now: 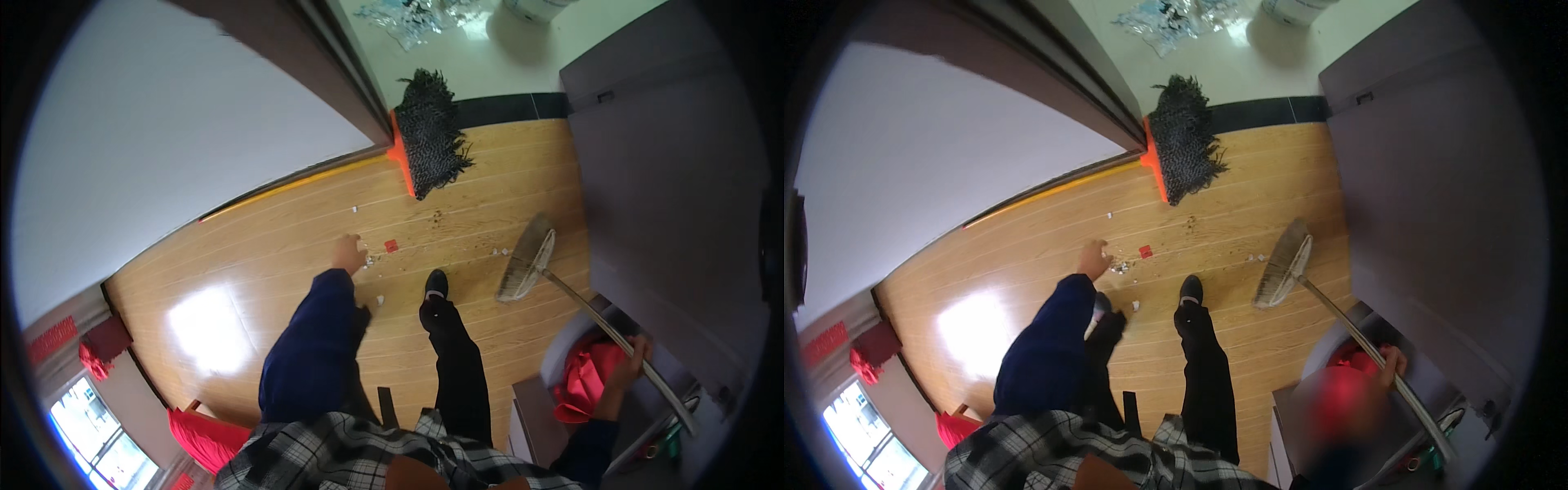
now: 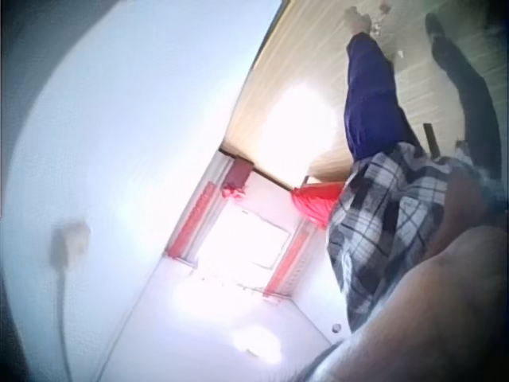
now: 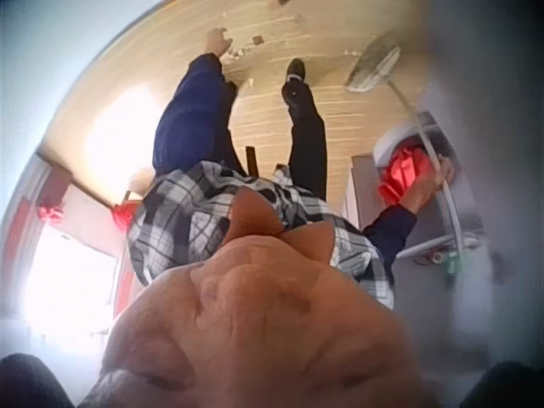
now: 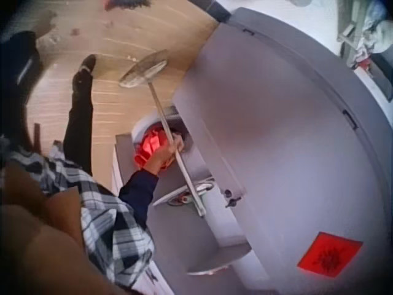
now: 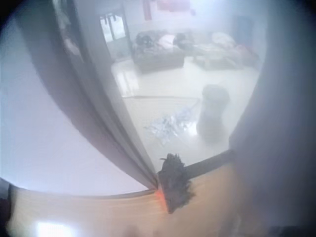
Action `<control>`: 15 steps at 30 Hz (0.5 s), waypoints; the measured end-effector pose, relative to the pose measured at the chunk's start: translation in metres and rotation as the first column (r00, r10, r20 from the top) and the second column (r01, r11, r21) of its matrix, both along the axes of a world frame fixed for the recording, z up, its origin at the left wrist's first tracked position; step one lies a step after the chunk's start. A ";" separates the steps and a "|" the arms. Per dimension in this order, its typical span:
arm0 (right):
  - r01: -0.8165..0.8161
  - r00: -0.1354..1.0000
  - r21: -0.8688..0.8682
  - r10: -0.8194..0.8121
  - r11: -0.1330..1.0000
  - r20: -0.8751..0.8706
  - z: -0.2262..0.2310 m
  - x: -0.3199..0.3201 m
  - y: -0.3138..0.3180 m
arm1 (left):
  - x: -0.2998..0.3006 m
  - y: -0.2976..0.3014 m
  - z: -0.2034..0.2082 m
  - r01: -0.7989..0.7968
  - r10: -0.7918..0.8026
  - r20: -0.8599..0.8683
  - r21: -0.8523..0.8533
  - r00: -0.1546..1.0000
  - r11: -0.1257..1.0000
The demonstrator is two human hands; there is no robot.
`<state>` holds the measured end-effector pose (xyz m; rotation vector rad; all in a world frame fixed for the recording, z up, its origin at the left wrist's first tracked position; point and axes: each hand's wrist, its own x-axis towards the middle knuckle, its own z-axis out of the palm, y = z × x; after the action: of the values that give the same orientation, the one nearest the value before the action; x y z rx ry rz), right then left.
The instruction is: The person sweeps a wooden floor with a broom, gathering small debris into a pile. They briefly move a small orange stool to sweep underneath it, then return the stool to its original position. The person continues sweeping the floor and moves toward a doorway.
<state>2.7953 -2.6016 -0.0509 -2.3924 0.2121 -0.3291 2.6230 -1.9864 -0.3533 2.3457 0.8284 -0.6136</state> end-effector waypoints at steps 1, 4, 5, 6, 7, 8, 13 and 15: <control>-0.066 0.997 -0.236 0.075 0.970 0.025 -0.010 -0.014 -0.040 | 0.025 0.008 -0.017 0.063 -0.063 -0.003 0.012 0.998 0.998; -0.187 0.982 -0.546 0.170 0.817 -0.083 -0.038 -0.033 -0.065 | 0.046 0.051 -0.094 0.125 -0.113 -0.104 0.121 0.988 0.985; -0.162 0.987 -0.481 0.135 0.861 -0.091 -0.037 -0.036 -0.065 | 0.052 0.066 -0.120 0.146 -0.124 -0.129 0.178 0.984 0.973; -0.130 0.990 -0.416 0.097 0.900 -0.099 -0.038 -0.037 -0.068 | 0.056 0.082 -0.155 0.165 -0.149 -0.084 0.240 0.985 0.957; -0.008 0.999 -0.301 -0.006 0.953 -0.047 -0.035 -0.050 -0.075 | 0.075 0.092 -0.185 0.198 -0.193 -0.047 0.243 0.980 0.949; 0.110 0.993 -0.184 -0.115 0.977 -0.020 -0.032 -0.064 -0.084 | 0.095 0.093 -0.205 0.201 -0.195 -0.046 0.217 0.980 0.955; 0.229 0.965 0.093 -0.213 0.969 -0.152 -0.012 -0.092 -0.077 | 0.121 0.136 -0.285 0.154 -0.149 -0.041 0.307 0.988 0.939; 0.187 0.980 0.410 -0.142 0.893 -0.138 -0.014 -0.090 -0.055 | 0.122 0.149 -0.300 0.153 -0.149 -0.040 0.377 0.988 0.914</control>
<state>2.7051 -2.6570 -0.0646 -1.9655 0.4865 -0.2092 2.7453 -1.8371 -0.6528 2.7820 0.8350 -0.5685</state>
